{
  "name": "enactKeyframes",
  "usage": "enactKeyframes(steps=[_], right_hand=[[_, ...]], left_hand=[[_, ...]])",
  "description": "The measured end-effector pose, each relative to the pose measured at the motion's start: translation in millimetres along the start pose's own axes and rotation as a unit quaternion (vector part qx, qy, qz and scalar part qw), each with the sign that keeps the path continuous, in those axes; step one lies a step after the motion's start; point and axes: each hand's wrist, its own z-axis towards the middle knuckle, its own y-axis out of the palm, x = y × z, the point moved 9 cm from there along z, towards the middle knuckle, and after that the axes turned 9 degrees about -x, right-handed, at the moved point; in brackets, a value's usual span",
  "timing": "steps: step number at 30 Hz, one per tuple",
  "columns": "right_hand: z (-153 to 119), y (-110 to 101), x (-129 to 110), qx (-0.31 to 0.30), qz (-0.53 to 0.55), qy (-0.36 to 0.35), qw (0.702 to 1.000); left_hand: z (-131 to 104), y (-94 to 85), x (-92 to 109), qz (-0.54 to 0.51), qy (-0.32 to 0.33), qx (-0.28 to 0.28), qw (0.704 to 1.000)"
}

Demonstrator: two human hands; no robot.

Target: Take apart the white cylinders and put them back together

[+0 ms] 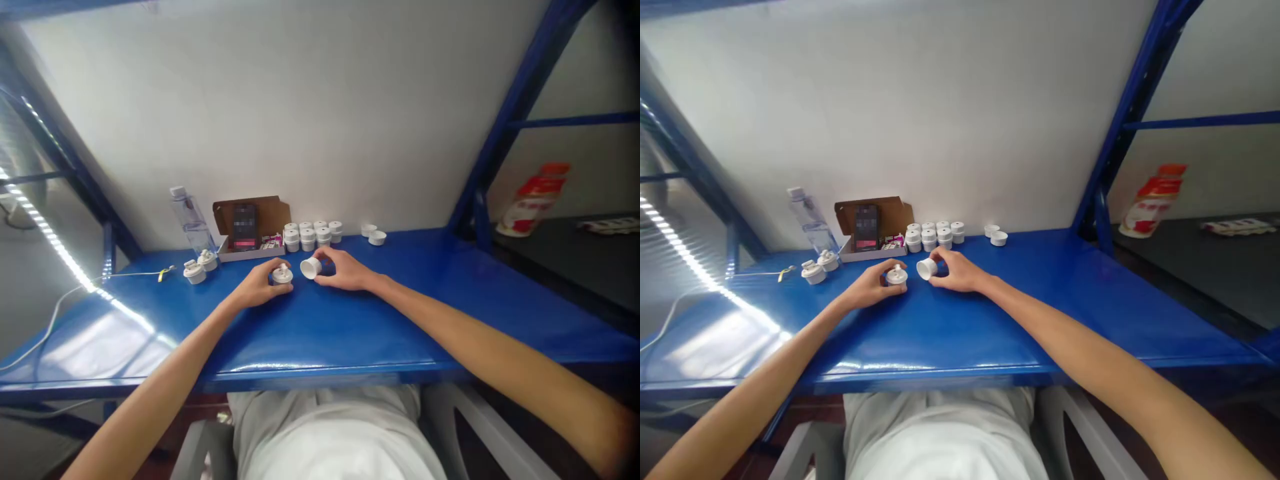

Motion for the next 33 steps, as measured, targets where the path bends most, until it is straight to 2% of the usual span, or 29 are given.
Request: enactKeyframes(steps=[5,12,15,18,22,25,27,30,33], right_hand=[[-1.6,5.4,-21.7,0.02,0.057,-0.026,0.998],[-4.6,11.8,-56.0,0.024,0.037,-0.116,0.992],[-6.2,14.7,-65.3,0.013,0.018,-0.156,0.987],[-6.3,18.9,-67.8,-0.01,0.02,-0.171,0.985],[-5.8,13.6,-61.3,0.008,0.014,-0.145,0.989],[-7.1,6.9,-56.3,0.024,0.008,-0.125,0.992],[-8.6,3.3,-55.8,0.034,0.006,-0.123,0.992],[-11.3,-2.1,-58.8,0.064,0.012,-0.135,0.989],[-13.9,-6.1,-63.6,0.095,0.006,-0.151,0.984]], left_hand=[[-0.2,12.6,14.2,0.007,-0.008,0.041,0.999],[-0.5,15.7,13.9,-0.045,-0.006,0.049,0.998],[-0.7,19.1,19.0,-0.069,0.002,0.03,0.997],[-0.4,22.5,21.0,-0.08,0.005,0.007,0.997],[1.3,22.5,18.2,-0.092,0.01,-0.016,0.996],[0.8,11.2,16.2,-0.124,0.004,0.013,0.992],[-0.6,4.3,16.2,-0.183,-0.003,0.029,0.983],[-2.5,-0.2,17.6,-0.275,-0.015,0.032,0.961],[-3.8,-1.6,17.2,-0.318,-0.028,0.036,0.947]])
